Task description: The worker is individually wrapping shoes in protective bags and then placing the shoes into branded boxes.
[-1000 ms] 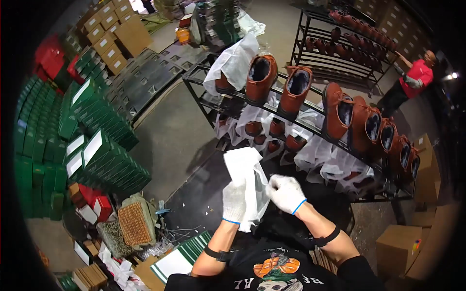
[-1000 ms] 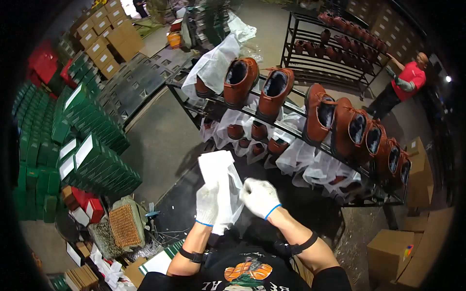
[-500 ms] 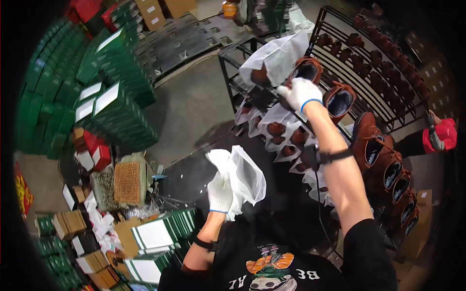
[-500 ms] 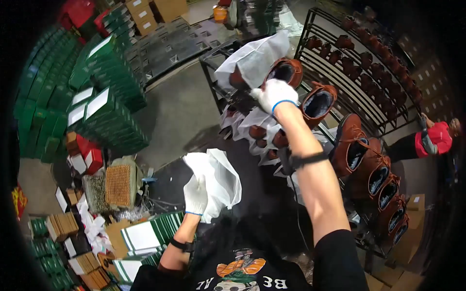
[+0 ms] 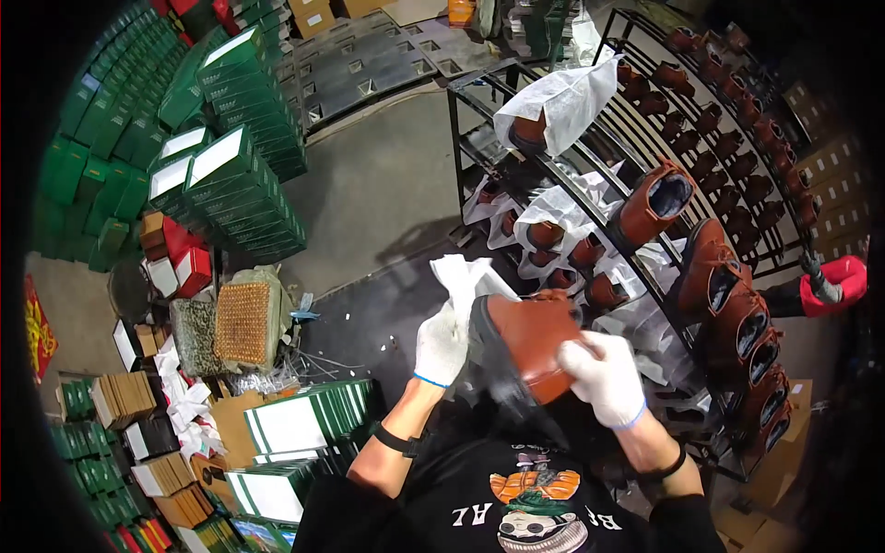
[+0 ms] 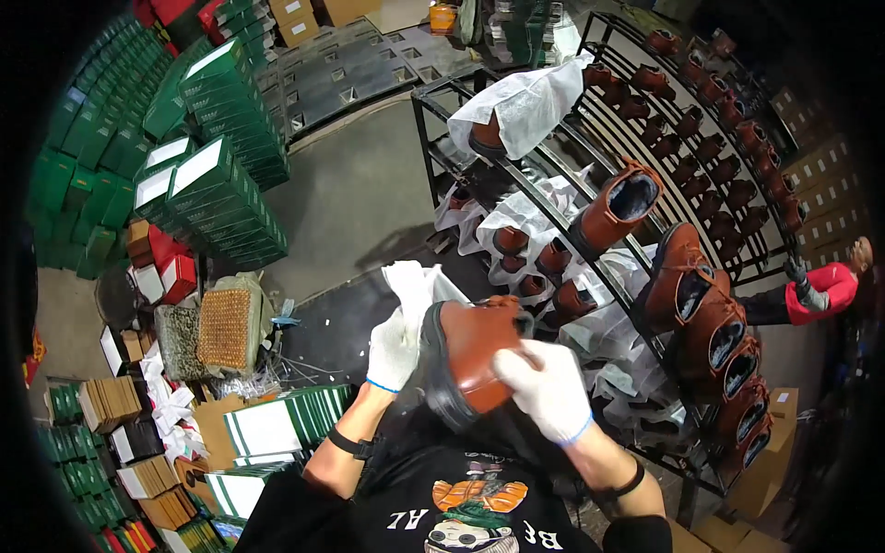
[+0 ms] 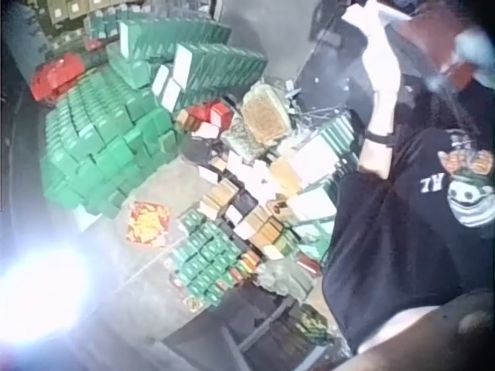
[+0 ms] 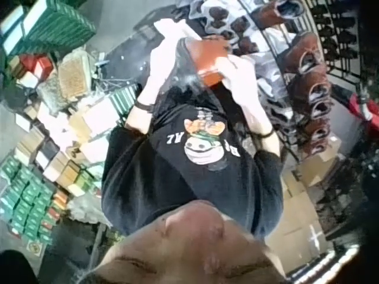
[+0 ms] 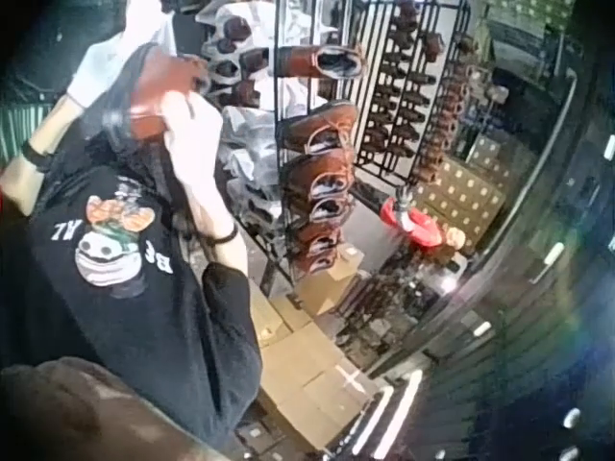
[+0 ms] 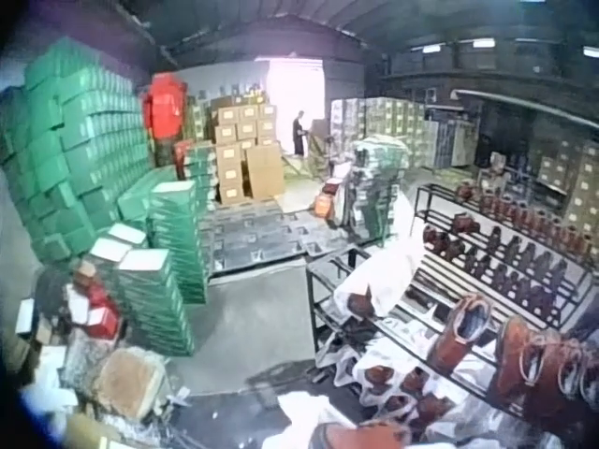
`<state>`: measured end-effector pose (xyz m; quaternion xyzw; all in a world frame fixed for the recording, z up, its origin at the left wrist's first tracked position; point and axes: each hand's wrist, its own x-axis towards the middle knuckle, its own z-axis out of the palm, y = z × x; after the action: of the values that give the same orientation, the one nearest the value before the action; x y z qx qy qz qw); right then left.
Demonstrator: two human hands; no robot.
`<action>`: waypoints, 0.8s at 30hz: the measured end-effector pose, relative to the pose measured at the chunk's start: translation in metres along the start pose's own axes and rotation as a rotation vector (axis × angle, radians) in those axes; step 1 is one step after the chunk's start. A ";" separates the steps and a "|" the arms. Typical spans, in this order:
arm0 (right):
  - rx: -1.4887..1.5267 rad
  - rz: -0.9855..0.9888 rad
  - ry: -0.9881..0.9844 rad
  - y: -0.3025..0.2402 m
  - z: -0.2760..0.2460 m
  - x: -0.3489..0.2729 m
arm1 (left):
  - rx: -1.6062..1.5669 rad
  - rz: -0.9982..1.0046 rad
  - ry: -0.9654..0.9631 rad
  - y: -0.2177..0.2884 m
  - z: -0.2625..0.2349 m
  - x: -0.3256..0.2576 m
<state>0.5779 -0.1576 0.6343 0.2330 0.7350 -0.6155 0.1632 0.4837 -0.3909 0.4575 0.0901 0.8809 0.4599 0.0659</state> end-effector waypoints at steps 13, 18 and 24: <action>-0.828 -0.580 -0.133 0.013 0.006 0.016 | 0.270 0.139 -0.185 0.081 -0.040 0.013; -0.902 -0.582 -0.282 0.009 0.001 0.023 | 0.183 0.317 -0.236 0.097 -0.044 0.010; -0.908 -0.633 -0.197 0.018 0.022 0.025 | 0.174 0.335 -0.221 0.093 -0.064 0.005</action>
<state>0.5656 -0.1735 0.6025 -0.1511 0.9416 -0.2750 0.1222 0.4753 -0.3885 0.5704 0.2907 0.8774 0.3738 0.0766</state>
